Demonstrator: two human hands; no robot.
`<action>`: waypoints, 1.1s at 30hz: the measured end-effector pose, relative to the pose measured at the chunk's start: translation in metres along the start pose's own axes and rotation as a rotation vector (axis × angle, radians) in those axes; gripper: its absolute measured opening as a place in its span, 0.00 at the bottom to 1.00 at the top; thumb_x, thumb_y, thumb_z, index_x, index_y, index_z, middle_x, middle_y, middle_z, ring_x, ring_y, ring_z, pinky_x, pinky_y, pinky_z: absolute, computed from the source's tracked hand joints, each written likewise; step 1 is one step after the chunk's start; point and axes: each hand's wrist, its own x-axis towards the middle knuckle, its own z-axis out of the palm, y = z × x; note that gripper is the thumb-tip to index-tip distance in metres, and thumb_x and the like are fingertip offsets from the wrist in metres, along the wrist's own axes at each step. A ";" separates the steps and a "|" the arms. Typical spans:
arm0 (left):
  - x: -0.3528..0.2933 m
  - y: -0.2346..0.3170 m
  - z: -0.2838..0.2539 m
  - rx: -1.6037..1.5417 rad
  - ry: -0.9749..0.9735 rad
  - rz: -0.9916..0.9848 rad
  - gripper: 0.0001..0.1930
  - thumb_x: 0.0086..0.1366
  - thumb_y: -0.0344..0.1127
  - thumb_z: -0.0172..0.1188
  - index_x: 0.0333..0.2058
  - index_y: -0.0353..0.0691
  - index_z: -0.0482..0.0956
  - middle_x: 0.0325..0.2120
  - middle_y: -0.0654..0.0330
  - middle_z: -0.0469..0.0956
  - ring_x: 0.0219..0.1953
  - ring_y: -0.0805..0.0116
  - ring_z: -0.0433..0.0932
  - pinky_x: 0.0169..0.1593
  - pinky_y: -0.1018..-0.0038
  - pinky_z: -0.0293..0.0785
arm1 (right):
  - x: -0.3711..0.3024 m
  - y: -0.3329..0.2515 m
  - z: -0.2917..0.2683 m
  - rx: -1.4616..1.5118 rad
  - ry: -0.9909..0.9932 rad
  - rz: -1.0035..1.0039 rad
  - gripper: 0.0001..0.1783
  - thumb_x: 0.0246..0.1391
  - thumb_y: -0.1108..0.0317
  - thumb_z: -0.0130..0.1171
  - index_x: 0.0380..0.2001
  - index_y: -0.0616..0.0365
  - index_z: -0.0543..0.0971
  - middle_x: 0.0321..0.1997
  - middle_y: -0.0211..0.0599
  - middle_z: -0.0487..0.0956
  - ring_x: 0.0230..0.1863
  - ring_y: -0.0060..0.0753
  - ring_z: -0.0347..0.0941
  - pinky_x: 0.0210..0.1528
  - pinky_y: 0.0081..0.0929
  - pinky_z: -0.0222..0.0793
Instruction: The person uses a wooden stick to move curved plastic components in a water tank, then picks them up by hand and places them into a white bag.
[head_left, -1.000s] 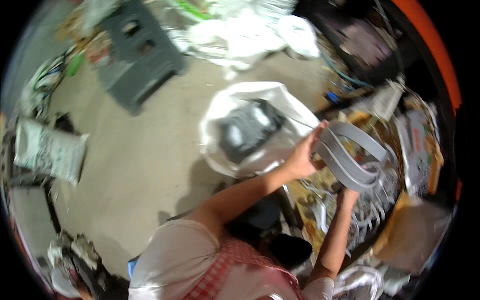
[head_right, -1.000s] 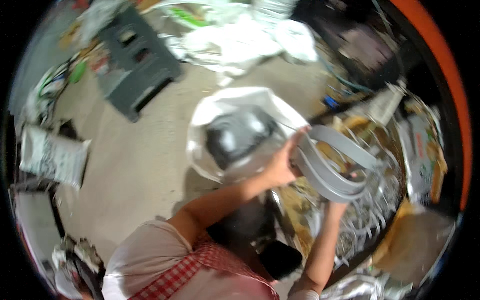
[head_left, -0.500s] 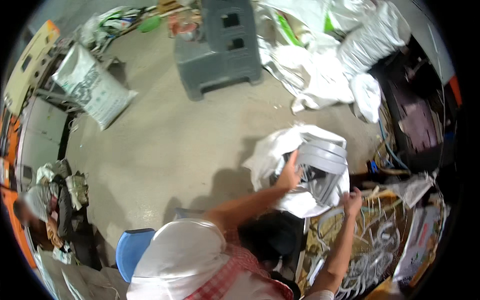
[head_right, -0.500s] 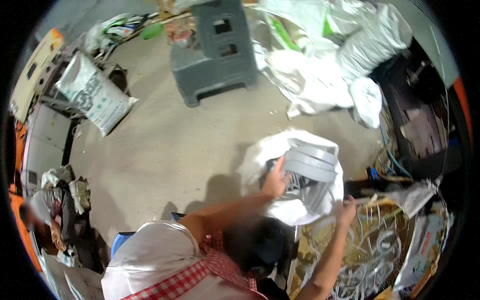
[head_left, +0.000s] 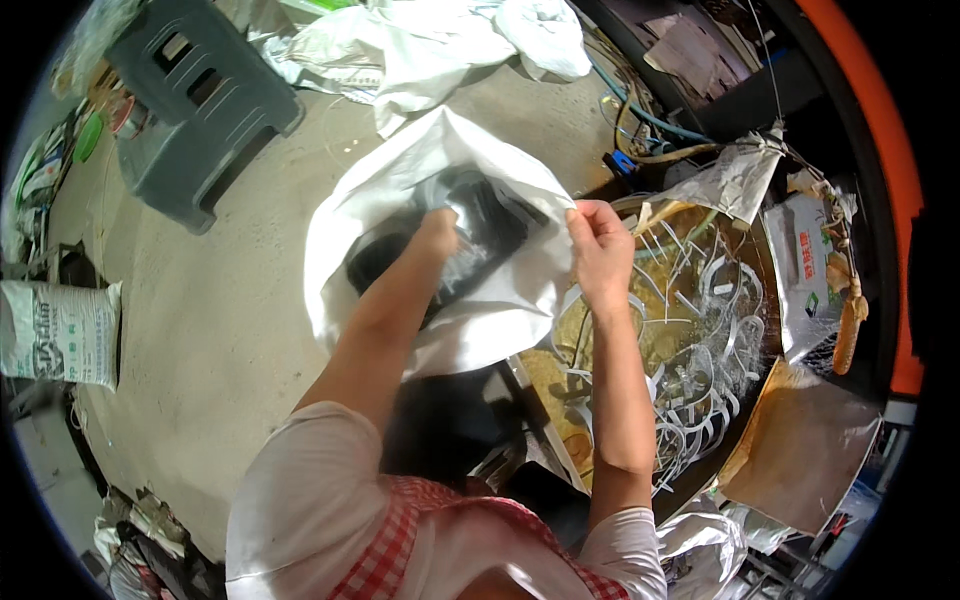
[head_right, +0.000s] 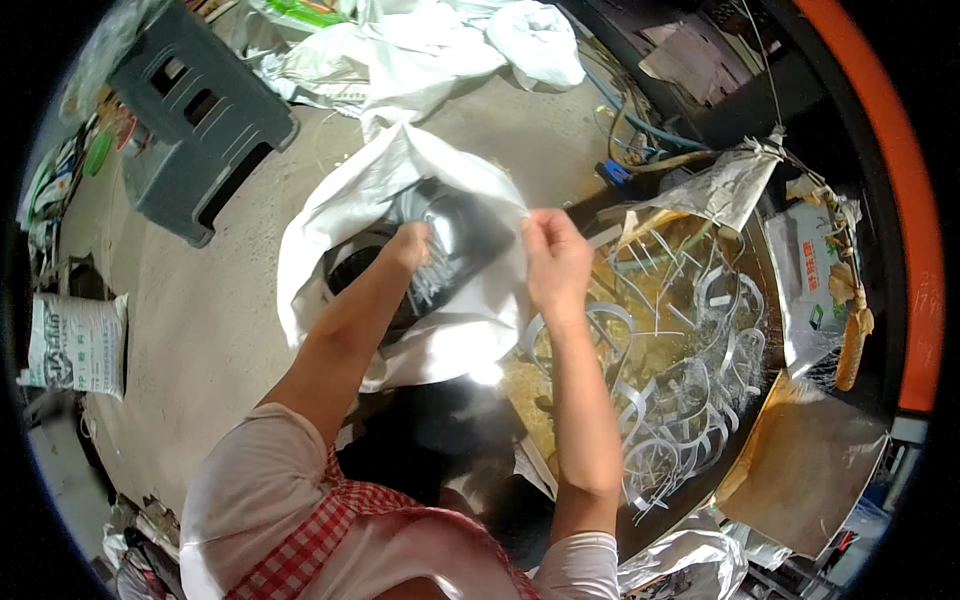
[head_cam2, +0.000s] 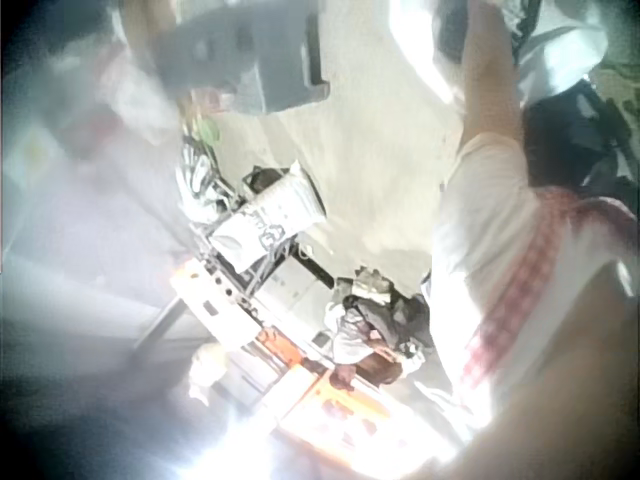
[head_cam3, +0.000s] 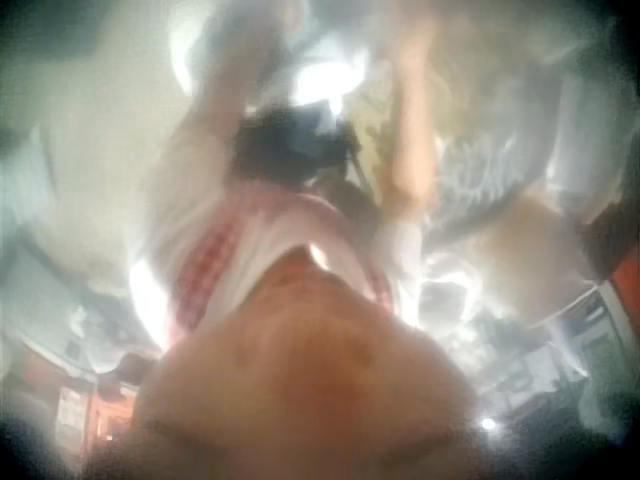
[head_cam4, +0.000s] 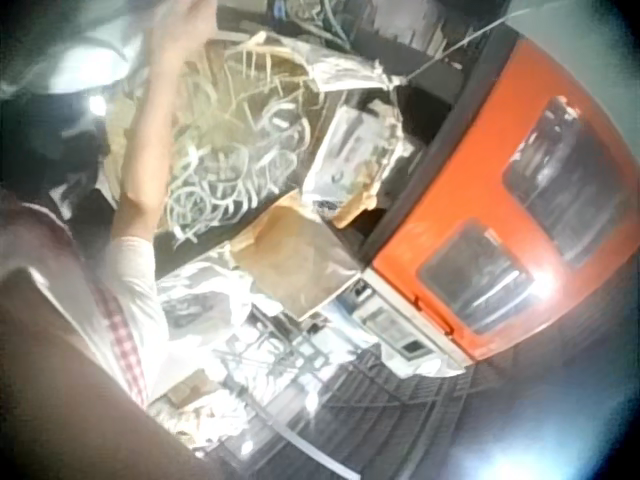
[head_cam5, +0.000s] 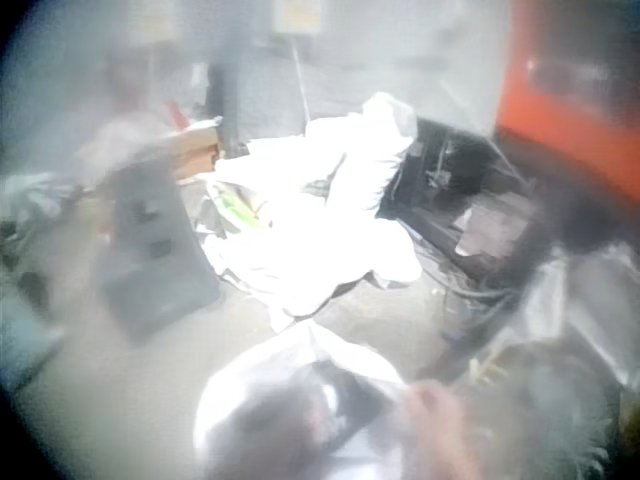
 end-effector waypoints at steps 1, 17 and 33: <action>0.007 -0.006 0.000 0.436 0.036 0.239 0.08 0.57 0.30 0.50 0.30 0.32 0.76 0.26 0.49 0.76 0.30 0.59 0.76 0.32 0.64 0.71 | -0.003 -0.001 0.001 -0.184 -0.012 0.009 0.07 0.54 0.69 0.52 0.32 0.60 0.76 0.26 0.29 0.76 0.27 0.17 0.68 0.31 0.17 0.64; -0.029 0.017 0.035 0.475 0.497 -0.209 0.53 0.46 0.62 0.56 0.56 0.21 0.47 0.53 0.48 0.63 0.53 0.58 0.66 0.52 0.69 0.64 | -0.143 0.118 -0.125 -0.717 -0.268 0.372 0.23 0.47 0.65 0.57 0.47 0.62 0.70 0.46 0.52 0.73 0.45 0.53 0.70 0.48 0.36 0.66; -0.367 -0.005 0.143 0.494 -0.648 0.730 0.23 0.58 0.34 0.55 0.49 0.28 0.63 0.41 0.55 0.71 0.42 0.63 0.70 0.46 0.71 0.66 | -0.126 0.241 -0.101 -0.405 -0.007 0.713 0.52 0.34 0.53 0.67 0.58 0.64 0.52 0.42 0.53 0.75 0.43 0.47 0.72 0.47 0.34 0.67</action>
